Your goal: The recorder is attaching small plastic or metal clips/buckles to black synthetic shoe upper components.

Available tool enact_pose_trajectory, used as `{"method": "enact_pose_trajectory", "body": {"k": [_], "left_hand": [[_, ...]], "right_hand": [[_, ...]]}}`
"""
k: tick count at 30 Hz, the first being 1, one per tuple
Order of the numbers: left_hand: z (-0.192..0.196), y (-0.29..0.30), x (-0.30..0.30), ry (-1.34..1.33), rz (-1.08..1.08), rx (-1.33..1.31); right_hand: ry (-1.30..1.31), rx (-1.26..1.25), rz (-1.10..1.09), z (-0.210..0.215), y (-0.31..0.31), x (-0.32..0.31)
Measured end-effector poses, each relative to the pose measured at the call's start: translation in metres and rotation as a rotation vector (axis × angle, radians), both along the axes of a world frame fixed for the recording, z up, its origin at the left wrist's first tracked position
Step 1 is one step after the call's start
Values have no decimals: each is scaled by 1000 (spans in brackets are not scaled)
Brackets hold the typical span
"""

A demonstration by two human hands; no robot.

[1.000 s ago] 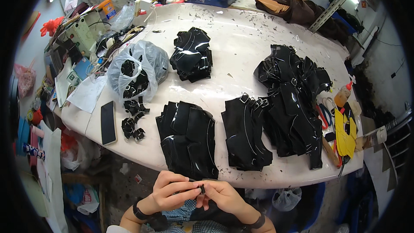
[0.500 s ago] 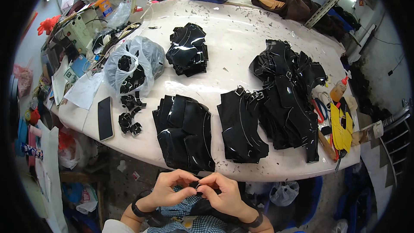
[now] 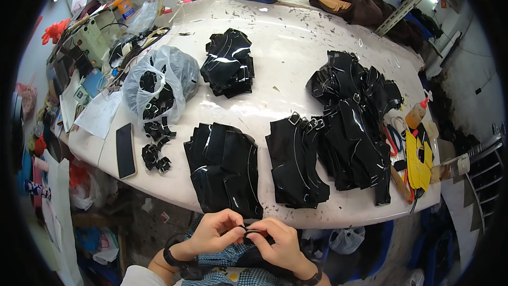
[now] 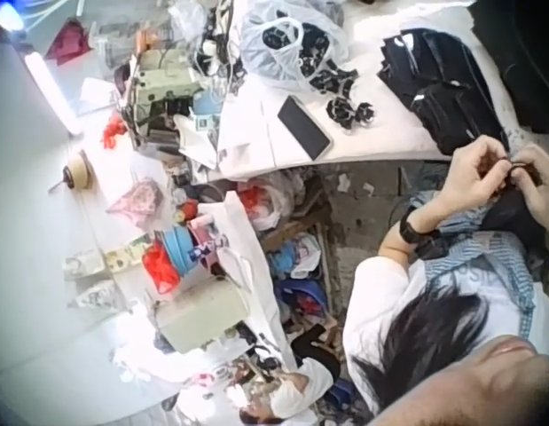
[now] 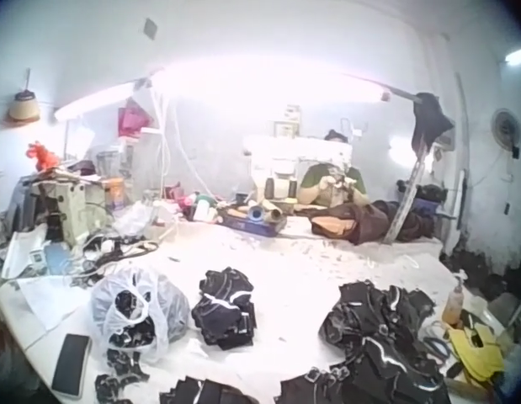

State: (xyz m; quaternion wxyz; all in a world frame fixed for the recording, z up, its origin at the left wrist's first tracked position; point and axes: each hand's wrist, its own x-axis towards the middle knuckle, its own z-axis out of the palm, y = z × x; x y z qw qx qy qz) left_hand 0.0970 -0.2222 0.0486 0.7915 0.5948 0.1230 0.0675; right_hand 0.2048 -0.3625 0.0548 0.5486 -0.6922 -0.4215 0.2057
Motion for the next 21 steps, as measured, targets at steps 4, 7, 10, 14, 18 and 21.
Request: {"method": "enact_pose_trajectory", "body": {"k": [4, 7, 10, 14, 18, 21], "left_hand": [[11, 24, 17, -115, -124, 407], [21, 48, 44, -238, 62, 764], [9, 80, 84, -215, 315, 1172], [-22, 108, 102, -123, 286, 1528], [-22, 106, 101, -172, 338, 1537], [-30, 106, 98, -190, 244, 1528]], "right_hand": [[29, 0, -58, 3, -2, 3], [53, 12, -123, -3, -4, 6], [101, 9, -150, -10, -4, 8], [83, 3, -90, -4, 0, 11], [142, -16, -137, -8, -4, 13], [112, -4, -152, -8, -5, 16]]}}
